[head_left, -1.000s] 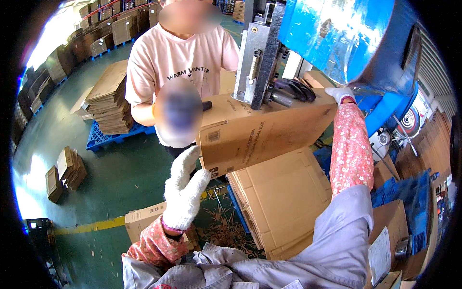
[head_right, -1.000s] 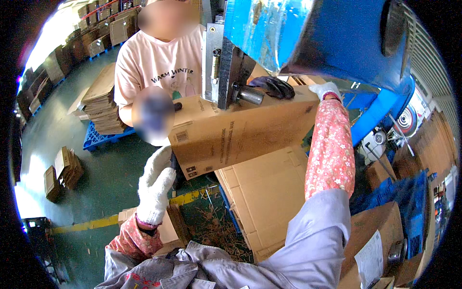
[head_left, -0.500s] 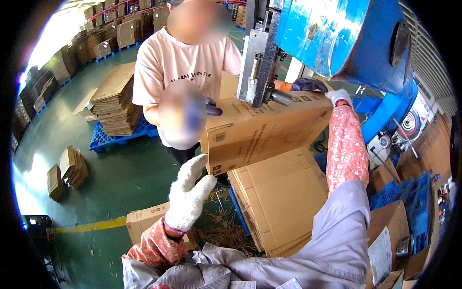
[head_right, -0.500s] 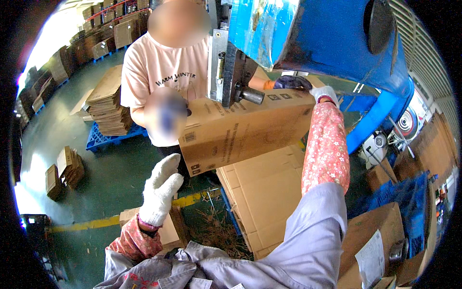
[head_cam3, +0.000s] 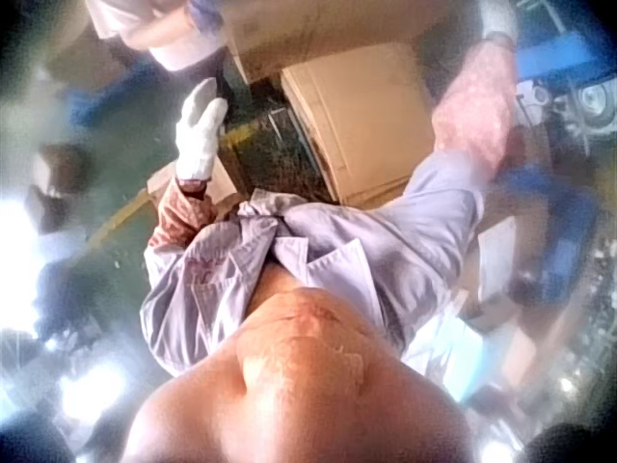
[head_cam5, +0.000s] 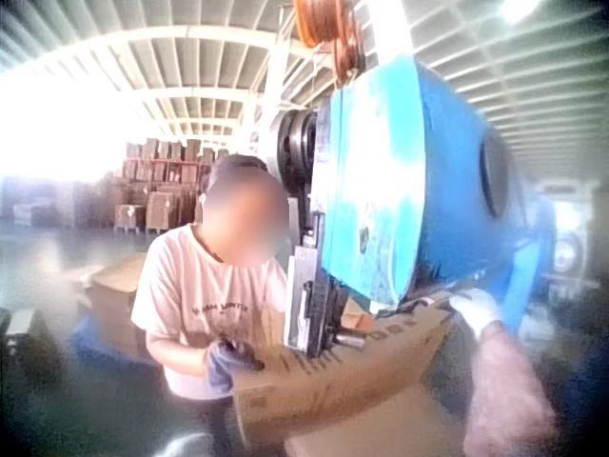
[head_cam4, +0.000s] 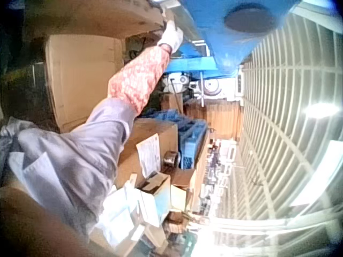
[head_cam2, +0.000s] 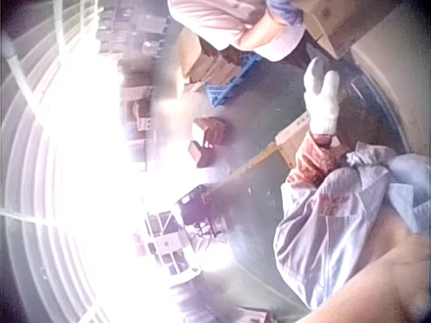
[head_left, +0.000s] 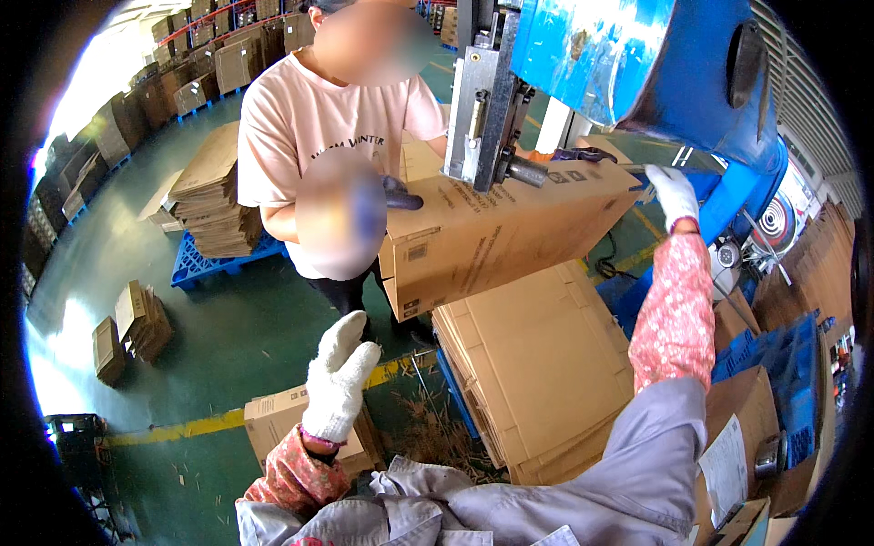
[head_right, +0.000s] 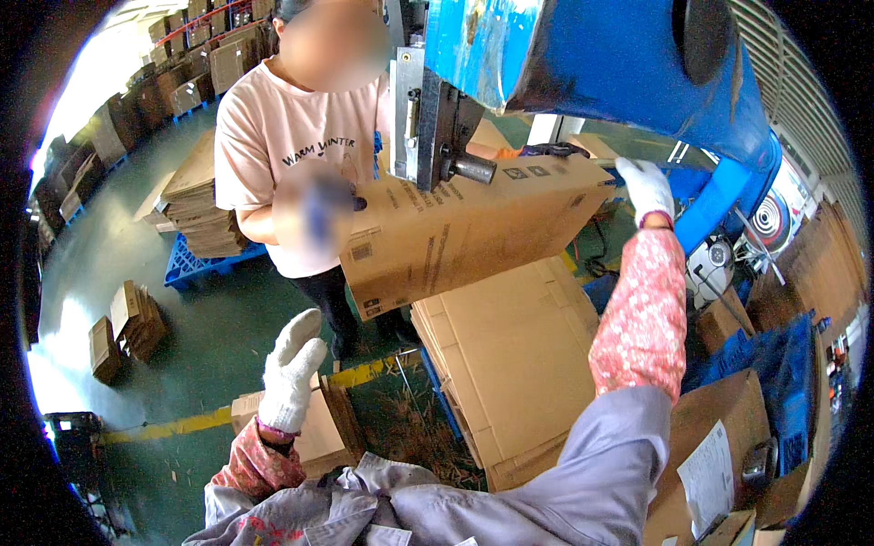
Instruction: The person repeatedly picks up flat cardboard boxes from a stack and places them onto a blue machine with the help of another person. They then move the boxes to a different stack on the floor.
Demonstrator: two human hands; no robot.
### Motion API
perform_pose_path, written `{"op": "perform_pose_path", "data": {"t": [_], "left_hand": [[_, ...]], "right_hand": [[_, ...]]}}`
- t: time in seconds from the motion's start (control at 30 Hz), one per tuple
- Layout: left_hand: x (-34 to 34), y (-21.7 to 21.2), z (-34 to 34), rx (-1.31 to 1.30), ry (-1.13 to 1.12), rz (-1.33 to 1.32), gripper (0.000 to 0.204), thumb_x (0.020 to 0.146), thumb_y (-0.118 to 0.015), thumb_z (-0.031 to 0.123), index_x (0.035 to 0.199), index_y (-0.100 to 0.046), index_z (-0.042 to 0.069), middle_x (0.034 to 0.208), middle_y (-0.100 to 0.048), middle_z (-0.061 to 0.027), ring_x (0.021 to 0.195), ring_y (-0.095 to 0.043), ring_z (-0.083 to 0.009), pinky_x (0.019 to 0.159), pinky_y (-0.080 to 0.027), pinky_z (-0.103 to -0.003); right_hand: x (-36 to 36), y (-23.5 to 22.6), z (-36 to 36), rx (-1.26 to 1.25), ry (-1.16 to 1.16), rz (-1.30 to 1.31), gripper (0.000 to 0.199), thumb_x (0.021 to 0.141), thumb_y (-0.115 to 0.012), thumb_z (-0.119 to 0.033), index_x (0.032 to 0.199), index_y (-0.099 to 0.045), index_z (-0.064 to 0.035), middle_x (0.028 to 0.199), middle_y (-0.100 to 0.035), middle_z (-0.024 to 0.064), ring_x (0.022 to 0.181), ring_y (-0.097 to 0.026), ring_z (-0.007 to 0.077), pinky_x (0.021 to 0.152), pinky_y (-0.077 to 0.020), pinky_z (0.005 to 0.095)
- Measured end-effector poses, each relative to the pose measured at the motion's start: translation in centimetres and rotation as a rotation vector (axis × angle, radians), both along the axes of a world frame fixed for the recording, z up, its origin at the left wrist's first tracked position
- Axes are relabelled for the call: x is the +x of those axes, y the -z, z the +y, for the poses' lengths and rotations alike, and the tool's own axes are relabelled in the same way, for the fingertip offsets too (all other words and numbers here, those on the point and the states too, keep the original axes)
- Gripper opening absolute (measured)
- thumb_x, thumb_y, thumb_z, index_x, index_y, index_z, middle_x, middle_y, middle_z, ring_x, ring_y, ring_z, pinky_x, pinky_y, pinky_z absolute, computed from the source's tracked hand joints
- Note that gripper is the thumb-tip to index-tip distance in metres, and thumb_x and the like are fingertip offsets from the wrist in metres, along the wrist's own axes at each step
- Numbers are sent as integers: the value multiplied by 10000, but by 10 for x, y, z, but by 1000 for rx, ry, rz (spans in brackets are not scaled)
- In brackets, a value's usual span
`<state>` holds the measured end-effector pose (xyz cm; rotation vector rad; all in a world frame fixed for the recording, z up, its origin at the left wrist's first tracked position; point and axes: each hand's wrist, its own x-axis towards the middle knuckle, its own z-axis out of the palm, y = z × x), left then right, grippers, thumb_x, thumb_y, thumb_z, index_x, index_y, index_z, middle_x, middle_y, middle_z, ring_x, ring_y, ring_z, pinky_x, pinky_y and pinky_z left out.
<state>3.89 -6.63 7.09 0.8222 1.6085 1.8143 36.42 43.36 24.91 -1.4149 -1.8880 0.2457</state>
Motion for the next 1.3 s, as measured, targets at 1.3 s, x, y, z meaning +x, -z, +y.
{"op": "perform_pose_path", "data": {"t": [1.3], "left_hand": [[-57, 170, -19, -378, -7, -207, 568, 976, -647, 359, 1397, -544, -8, 1267, -631, -101, 1119, -592, -192, 934, -489, -335]], "right_hand": [[65, 284, -51, -960, -265, 869, 801, 899, -646, -651, 1410, -499, -52, 1343, -583, 150, 1202, -569, 322, 975, -457, 485]]}}
